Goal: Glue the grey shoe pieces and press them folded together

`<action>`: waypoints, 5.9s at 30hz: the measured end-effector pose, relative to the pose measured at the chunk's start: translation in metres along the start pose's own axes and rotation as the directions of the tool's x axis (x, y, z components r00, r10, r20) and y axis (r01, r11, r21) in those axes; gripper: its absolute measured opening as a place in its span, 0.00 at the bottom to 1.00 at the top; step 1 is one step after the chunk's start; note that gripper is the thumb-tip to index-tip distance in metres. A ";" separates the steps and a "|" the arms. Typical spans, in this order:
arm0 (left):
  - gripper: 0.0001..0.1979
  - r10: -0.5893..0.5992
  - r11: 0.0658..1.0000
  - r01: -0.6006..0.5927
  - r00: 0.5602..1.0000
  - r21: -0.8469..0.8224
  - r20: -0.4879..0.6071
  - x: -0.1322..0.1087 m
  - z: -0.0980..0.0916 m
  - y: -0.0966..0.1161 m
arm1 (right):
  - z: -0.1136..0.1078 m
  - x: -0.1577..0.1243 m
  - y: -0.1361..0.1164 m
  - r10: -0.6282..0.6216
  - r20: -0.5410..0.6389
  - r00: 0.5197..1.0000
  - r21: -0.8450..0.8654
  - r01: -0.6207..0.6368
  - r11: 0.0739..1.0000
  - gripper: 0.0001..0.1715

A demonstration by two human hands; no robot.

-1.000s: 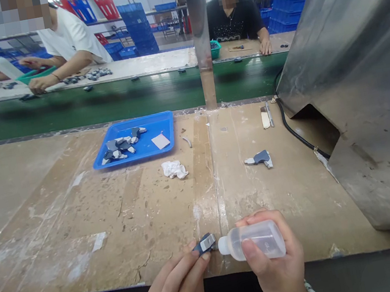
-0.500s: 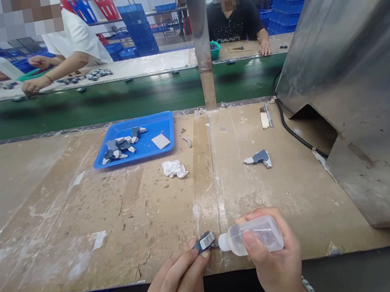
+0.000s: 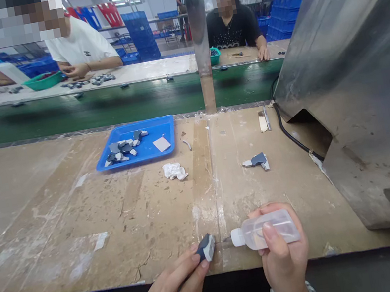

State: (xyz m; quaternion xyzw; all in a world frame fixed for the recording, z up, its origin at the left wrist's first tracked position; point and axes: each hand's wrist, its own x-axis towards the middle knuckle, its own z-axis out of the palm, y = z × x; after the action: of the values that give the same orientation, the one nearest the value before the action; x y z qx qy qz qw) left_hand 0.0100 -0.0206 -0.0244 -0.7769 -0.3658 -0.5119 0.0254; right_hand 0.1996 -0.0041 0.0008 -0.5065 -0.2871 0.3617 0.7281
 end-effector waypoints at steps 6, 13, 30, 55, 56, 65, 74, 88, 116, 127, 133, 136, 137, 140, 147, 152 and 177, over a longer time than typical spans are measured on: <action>0.14 -0.077 0.995 0.086 0.985 -0.056 0.153 0.009 -0.009 0.015 | 0.010 0.003 -0.007 0.105 -0.076 0.992 0.107 -0.097 0.990 0.18; 0.09 -0.054 0.995 0.026 0.950 0.095 0.309 0.050 -0.013 0.015 | 0.006 0.003 -0.004 0.098 -0.016 0.995 0.152 -0.094 0.984 0.16; 0.08 0.155 0.962 -0.243 0.863 0.125 0.481 0.075 -0.015 0.009 | 0.011 0.010 -0.014 0.266 0.008 0.964 0.241 -0.260 0.935 0.19; 0.11 0.106 0.966 -0.216 0.831 0.140 0.546 0.085 -0.009 0.017 | 0.012 0.010 -0.017 0.274 -0.080 0.959 0.209 -0.252 0.945 0.18; 0.11 0.112 0.964 -0.221 0.842 0.148 0.529 0.084 -0.008 0.018 | 0.012 0.010 -0.017 0.272 -0.085 0.959 0.207 -0.250 0.946 0.18; 0.07 0.105 0.953 -0.226 0.871 0.202 0.480 0.081 -0.005 0.026 | 0.010 0.009 -0.019 0.201 -0.139 0.970 0.263 -0.159 0.951 0.13; 0.05 0.065 0.904 -0.246 0.887 0.349 0.457 0.067 0.002 0.038 | 0.011 0.008 -0.023 0.222 -0.138 0.965 0.273 -0.178 0.945 0.12; 0.06 -0.022 0.974 -0.042 0.961 0.225 0.276 0.058 0.002 0.032 | 0.006 -0.005 -0.011 0.126 0.001 0.992 0.122 -0.125 0.985 0.14; 0.07 -0.143 0.973 0.082 0.948 0.217 0.285 0.057 0.001 0.036 | 0.013 0.006 -0.018 0.048 0.040 0.998 0.066 -0.051 0.996 0.11; 0.06 -0.112 0.976 0.052 0.952 0.209 0.285 0.055 0.000 0.029 | 0.013 0.007 -0.019 0.040 0.099 0.994 0.066 -0.046 0.997 0.13; 0.07 -0.130 0.979 0.079 0.950 0.187 0.282 0.054 0.000 0.029 | 0.013 0.005 -0.017 0.047 0.108 0.993 0.065 -0.054 0.996 0.13; 0.07 -0.137 0.980 0.089 0.949 0.176 0.283 0.054 0.000 0.028 | 0.014 0.005 -0.018 0.043 0.117 0.992 0.062 -0.051 0.997 0.13; 0.07 -0.135 0.981 0.088 0.949 0.173 0.283 0.054 0.000 0.028 | 0.014 0.006 -0.018 0.044 0.121 0.992 0.060 -0.052 0.997 0.14; 0.07 -0.161 0.978 0.113 0.944 0.177 0.288 0.056 -0.001 0.029 | 0.014 0.006 -0.018 0.057 0.142 0.988 0.064 -0.067 0.996 0.15; 0.07 -0.176 0.975 0.125 0.940 0.185 0.292 0.058 -0.003 0.031 | 0.013 0.006 -0.016 0.045 0.147 0.988 0.053 -0.053 0.997 0.15; 0.07 -0.177 0.975 0.126 0.939 0.185 0.294 0.060 -0.001 0.031 | 0.014 0.006 -0.017 0.046 0.153 0.987 0.055 -0.055 0.997 0.15; 0.16 -0.034 0.972 -0.038 0.954 0.232 0.299 0.018 -0.007 0.017 | -0.018 0.021 -0.027 0.342 0.294 0.892 0.515 -0.450 0.730 0.14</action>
State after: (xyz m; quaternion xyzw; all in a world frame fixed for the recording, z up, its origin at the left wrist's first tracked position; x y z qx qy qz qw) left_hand 0.0186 -0.0259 -0.0009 -0.8375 -0.4224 -0.3410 0.0617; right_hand 0.2323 -0.0028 0.0214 -0.2800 -0.1145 0.6219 0.7222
